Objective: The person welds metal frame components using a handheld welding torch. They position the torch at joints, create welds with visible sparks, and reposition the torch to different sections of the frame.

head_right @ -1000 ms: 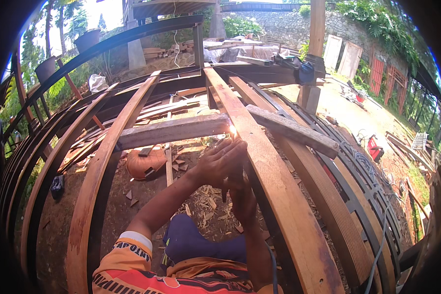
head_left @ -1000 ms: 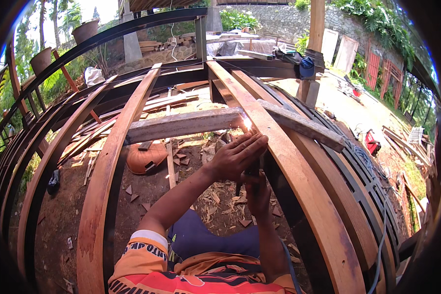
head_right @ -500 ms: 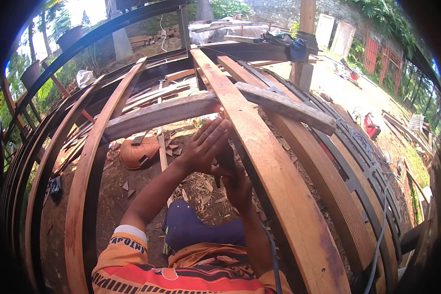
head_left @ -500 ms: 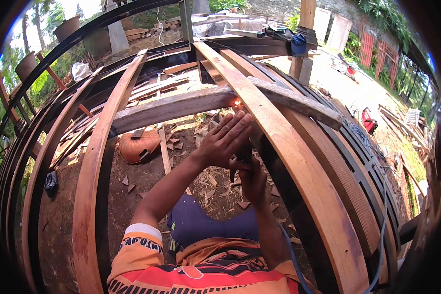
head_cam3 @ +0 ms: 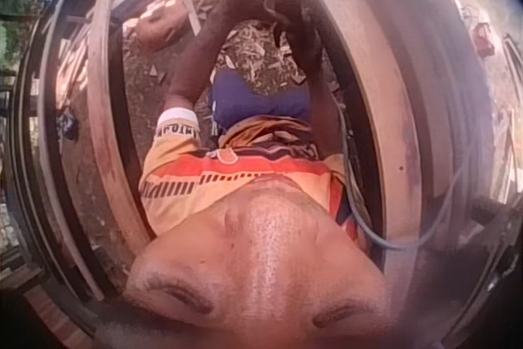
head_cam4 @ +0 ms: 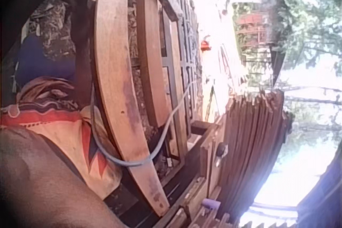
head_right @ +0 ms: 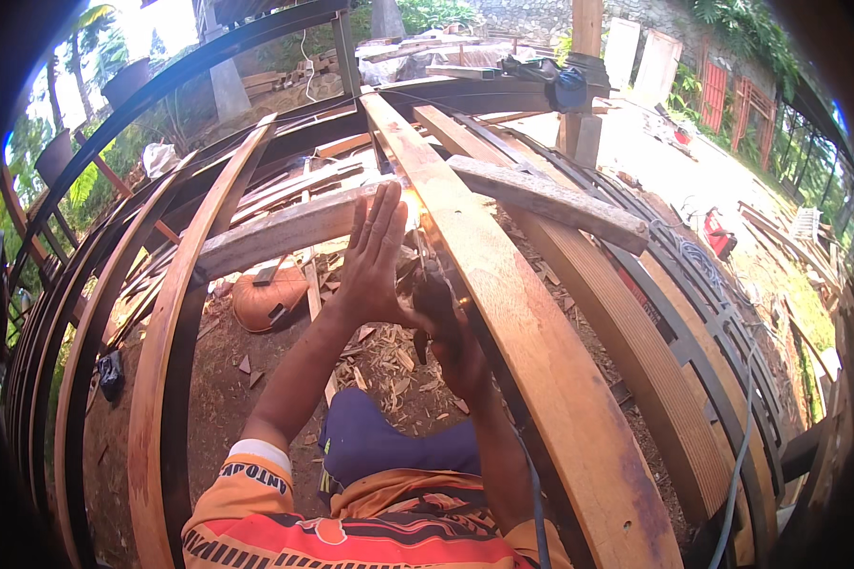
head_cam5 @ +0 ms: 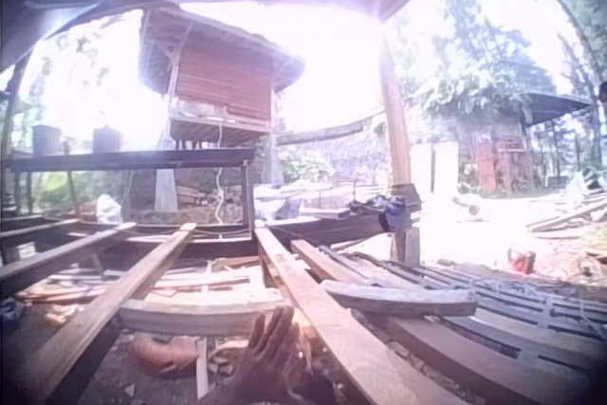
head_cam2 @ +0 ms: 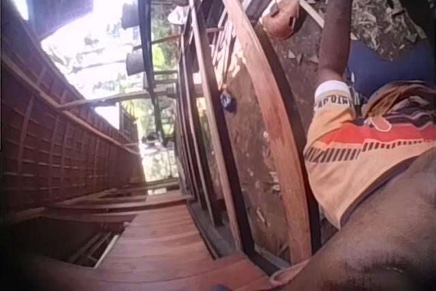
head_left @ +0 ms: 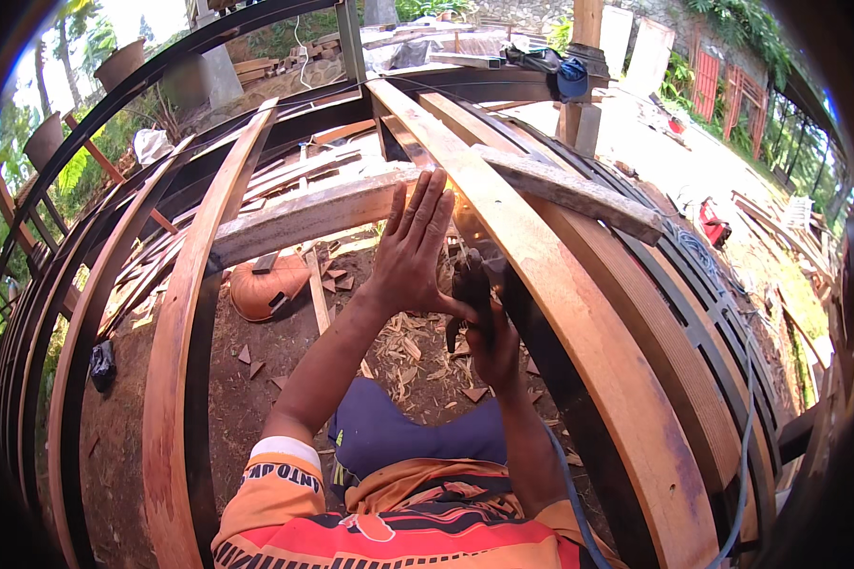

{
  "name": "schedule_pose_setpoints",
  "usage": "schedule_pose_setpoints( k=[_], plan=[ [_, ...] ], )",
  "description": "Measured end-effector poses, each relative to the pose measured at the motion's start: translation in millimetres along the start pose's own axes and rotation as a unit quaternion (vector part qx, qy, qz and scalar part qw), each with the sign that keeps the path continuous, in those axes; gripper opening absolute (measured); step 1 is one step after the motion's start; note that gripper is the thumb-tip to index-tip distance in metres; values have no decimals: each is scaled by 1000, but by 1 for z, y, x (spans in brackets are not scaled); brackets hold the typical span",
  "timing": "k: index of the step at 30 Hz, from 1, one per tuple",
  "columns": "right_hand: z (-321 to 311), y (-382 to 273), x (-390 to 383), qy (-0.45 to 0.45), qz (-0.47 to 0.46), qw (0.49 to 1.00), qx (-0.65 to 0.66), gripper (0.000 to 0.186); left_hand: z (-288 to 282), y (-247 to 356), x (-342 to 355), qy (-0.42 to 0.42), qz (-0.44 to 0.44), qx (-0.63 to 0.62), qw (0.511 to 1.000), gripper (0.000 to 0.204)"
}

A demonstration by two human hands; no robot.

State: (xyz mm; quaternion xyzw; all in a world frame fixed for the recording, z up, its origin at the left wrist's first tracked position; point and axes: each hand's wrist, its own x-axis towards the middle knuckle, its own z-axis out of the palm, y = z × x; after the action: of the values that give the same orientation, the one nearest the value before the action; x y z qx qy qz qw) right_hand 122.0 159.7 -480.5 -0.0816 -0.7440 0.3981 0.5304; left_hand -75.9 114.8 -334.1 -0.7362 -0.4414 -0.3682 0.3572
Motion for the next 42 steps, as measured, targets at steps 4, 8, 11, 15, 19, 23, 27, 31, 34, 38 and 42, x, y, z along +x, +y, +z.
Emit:
schedule_pose_setpoints(
  k=[4,8,11,15,19,23,27,31,34,38,42],
  plan=[
    [5,-4,6,21,-3,1000,-19,50,-1,-5,3,16,4,-8,1000,155],
    [3,2,2,14,18,999,-41,48,-2,-8,8,4,-26,26,999,157],
    [11,5,5,59,-11,997,-41,48,-2,-11,10,-16,-41,32,999,157],
    [10,-8,10,40,20,999,-13,46,-1,-13,10,-45,-53,35,997,152],
    [20,-6,16,97,-56,994,4,36,-2,-16,15,-27,-38,3,999,130],
    [25,87,8,165,-240,829,-478,26,3,-21,15,1,7,-1,1000,116],
    [6,78,-16,-7,-36,937,-348,30,2,-14,16,-31,-22,3,999,128],
    [15,44,2,49,9,993,-107,49,4,-17,14,-54,14,47,997,126],
    [11,6,14,33,55,997,-39,48,5,-12,14,-81,-9,34,996,119],
    [2,5,8,-10,-25,999,39,50,-3,5,16,-40,-5,-15,999,115],
    [-4,12,4,-9,-112,990,-81,44,-6,43,-1,-5,124,12,992,79]
  ],
)
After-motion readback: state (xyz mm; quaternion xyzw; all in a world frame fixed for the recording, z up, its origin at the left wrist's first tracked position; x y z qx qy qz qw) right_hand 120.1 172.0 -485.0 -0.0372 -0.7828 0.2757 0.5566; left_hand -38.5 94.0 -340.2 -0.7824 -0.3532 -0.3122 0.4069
